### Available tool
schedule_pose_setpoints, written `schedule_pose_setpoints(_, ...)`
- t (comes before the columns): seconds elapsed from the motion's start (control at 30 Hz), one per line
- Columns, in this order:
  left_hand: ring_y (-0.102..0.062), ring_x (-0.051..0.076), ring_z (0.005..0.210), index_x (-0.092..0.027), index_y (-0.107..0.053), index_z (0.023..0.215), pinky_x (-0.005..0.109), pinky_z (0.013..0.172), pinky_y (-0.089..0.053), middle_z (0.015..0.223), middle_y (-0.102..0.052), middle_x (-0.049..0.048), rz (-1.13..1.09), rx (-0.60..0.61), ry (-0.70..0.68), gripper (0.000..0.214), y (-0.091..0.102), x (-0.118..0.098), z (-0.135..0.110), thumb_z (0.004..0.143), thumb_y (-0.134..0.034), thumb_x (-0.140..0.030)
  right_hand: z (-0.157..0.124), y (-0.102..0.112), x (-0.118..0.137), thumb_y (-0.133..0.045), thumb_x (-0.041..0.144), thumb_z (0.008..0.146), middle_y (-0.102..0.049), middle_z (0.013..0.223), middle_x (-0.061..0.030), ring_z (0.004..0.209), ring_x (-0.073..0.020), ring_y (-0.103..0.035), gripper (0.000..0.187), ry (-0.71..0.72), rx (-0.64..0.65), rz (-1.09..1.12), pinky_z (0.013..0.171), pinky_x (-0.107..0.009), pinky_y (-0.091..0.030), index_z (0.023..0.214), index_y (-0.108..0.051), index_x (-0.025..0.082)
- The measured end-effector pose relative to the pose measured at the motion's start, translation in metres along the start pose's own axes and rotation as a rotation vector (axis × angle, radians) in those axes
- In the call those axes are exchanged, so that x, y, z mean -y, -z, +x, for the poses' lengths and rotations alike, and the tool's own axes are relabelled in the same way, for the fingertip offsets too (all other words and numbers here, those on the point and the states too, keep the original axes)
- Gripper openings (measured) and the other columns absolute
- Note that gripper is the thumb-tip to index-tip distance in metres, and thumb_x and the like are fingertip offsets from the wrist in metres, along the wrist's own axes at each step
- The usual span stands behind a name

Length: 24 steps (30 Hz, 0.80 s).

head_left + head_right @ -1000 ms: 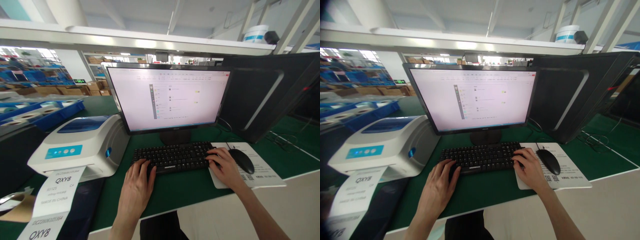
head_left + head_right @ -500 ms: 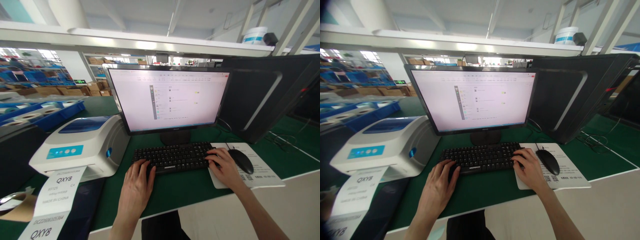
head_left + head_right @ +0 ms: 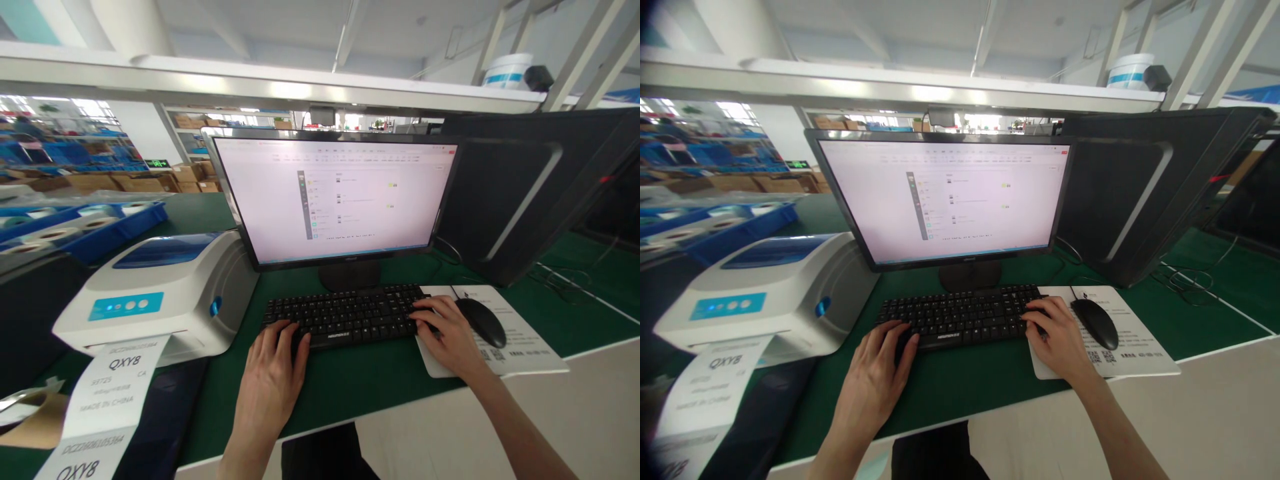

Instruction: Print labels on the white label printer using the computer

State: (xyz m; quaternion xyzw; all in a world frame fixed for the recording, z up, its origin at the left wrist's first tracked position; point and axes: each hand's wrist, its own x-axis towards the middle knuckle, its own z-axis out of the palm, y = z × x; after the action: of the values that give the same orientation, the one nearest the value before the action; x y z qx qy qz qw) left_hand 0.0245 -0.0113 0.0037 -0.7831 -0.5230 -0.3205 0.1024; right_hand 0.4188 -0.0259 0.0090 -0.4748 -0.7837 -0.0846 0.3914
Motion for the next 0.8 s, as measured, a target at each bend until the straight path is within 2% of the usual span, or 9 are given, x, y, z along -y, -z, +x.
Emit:
schedule_pose_setpoints(0.17, -0.07, 0.035, 0.124, -0.022, -0.059, 0.134, 0.059, 0.107, -0.06, 0.133, -0.07, 0.015, 0.0, -0.002, -0.008, 0.029, 0.0, 0.0, 0.0, 0.111, -0.061, -0.04, 0.002, 0.001, 0.006, -0.06, 0.017, 0.107, -0.07, 0.132, -0.006, 0.124, -0.0309, -0.06, 0.022, -0.025, 0.015, 0.007, 0.102, -0.055, -0.057, 0.116, -0.079, 0.025)
schedule_pose_setpoints(0.3, -0.069, 0.037, 0.125, -0.024, -0.06, 0.134, 0.061, 0.107, -0.059, 0.133, -0.07, 0.016, -0.015, -0.011, -0.016, 0.029, -0.001, 0.003, 0.0, 0.111, -0.059, -0.041, 0.001, 0.004, 0.001, -0.059, 0.017, 0.108, -0.072, 0.123, -0.0058, 0.116, -0.03, -0.062, 0.021, -0.132, -0.187, -0.017, 0.1, -0.056, -0.055, 0.103, -0.078, 0.024)
schedule_pose_setpoints(0.37, -0.069, 0.038, 0.127, -0.024, -0.06, 0.135, 0.061, 0.107, -0.059, 0.133, -0.07, 0.0161, -0.022, -0.009, -0.022, 0.03, -0.003, 0.005, 0.0, 0.111, -0.059, -0.041, -0.001, 0.005, -0.003, -0.057, 0.016, 0.108, -0.073, 0.119, -0.0065, 0.112, -0.0296, -0.062, 0.023, -0.182, -0.241, -0.05, 0.097, -0.055, -0.054, 0.097, -0.076, 0.023)
schedule_pose_setpoints(0.6, -0.069, 0.037, 0.123, -0.024, -0.06, 0.135, 0.06, 0.106, -0.06, 0.134, -0.07, 0.0153, -0.015, -0.02, -0.035, 0.03, -0.005, 0.008, -0.001, 0.111, -0.06, -0.042, 0.001, 0.001, -0.002, -0.06, 0.019, 0.107, -0.074, 0.117, -0.0051, 0.112, -0.0298, -0.063, 0.024, -0.197, -0.184, -0.046, 0.099, -0.055, -0.054, 0.091, -0.077, 0.024)
schedule_pose_setpoints(0.8, -0.068, 0.038, 0.125, -0.023, -0.059, 0.135, 0.061, 0.106, -0.06, 0.133, -0.069, 0.0162, -0.01, -0.011, -0.042, 0.03, -0.002, 0.006, 0.0, 0.112, -0.057, -0.042, 0.002, 0.009, 0.001, -0.057, 0.018, 0.107, -0.074, 0.116, -0.0061, 0.11, -0.0304, -0.064, 0.027, -0.208, -0.219, -0.015, 0.095, -0.055, -0.054, 0.087, -0.075, 0.024)
